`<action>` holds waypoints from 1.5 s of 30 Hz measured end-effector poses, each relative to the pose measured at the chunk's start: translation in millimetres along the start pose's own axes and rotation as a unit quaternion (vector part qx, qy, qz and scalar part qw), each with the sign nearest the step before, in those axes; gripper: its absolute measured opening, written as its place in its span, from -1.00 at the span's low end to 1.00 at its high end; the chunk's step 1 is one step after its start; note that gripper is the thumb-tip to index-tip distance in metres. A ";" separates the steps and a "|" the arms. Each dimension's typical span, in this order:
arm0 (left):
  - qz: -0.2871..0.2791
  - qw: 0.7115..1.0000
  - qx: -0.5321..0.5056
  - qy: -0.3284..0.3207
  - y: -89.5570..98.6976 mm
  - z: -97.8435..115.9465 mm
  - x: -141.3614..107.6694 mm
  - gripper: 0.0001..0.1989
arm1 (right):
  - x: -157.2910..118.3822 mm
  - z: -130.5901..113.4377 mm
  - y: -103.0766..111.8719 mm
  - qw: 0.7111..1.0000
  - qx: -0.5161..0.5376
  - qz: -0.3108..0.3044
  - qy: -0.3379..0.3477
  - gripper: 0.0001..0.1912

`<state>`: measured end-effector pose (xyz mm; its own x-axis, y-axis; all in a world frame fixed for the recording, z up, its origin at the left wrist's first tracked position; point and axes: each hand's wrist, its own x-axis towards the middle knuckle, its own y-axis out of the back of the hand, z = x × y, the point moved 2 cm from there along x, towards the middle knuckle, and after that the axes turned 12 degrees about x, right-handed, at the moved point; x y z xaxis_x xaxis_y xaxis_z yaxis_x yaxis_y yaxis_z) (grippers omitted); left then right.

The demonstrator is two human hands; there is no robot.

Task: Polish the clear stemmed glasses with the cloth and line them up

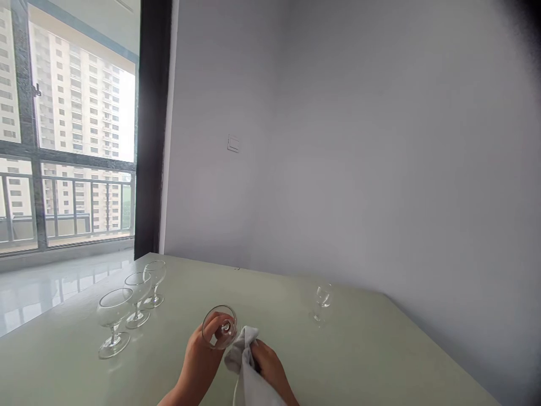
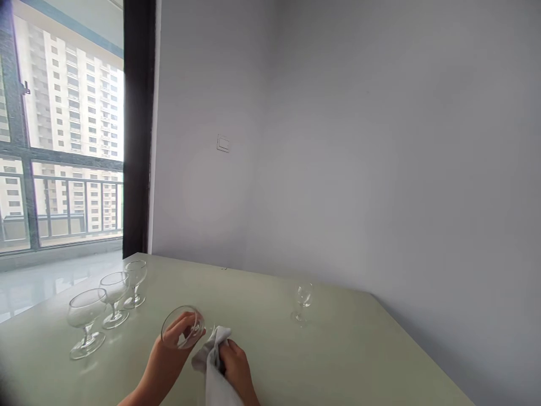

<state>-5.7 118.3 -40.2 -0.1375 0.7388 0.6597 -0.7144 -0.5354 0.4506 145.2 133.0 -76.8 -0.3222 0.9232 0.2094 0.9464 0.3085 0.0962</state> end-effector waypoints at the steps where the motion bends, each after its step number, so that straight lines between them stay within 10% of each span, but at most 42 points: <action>1: 0.011 1.000 0.009 0.012 3.3 -2.2 1.8 -0.95 | -2.6 -2.2 -2.5 1.000 -0.001 -0.009 -0.022 -0.68; 6: 0.025 0.995 -0.002 0.098 15.6 -6.6 7.9 -0.83 | -15.8 -21.0 -12.4 0.992 -0.109 -0.069 -0.004 -0.76; 10: 0.004 0.991 -0.042 0.131 8.2 -2.0 2.3 -0.82 | -12.8 -34.2 -5.2 0.987 -0.144 0.042 0.060 -0.76; 24: -0.101 0.992 0.006 0.076 -27.1 2.7 -23.5 -0.53 | -2.8 -31.0 5.4 0.985 -0.135 0.064 0.089 -0.86; 34: -0.256 0.955 0.116 0.097 -55.2 -10.0 -38.0 -0.79 | 5.0 -74.5 167.4 0.903 -0.196 0.365 0.113 -0.66; 39: -0.307 0.944 0.097 0.074 -56.1 -11.5 -36.8 -0.78 | 3.1 -23.1 240.7 0.875 -0.283 0.388 -0.056 -0.82; 45: -0.298 0.944 0.114 0.080 -57.4 -9.6 -36.4 -0.80 | 11.9 35.0 257.4 0.859 -0.347 0.327 -0.187 -0.76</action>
<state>33.7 126.1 -95.8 0.1262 0.9795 0.1569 -0.5337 -0.0663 0.8431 385.8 231.4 -83.6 0.4251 0.8965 0.1251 0.6387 -0.3950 0.6603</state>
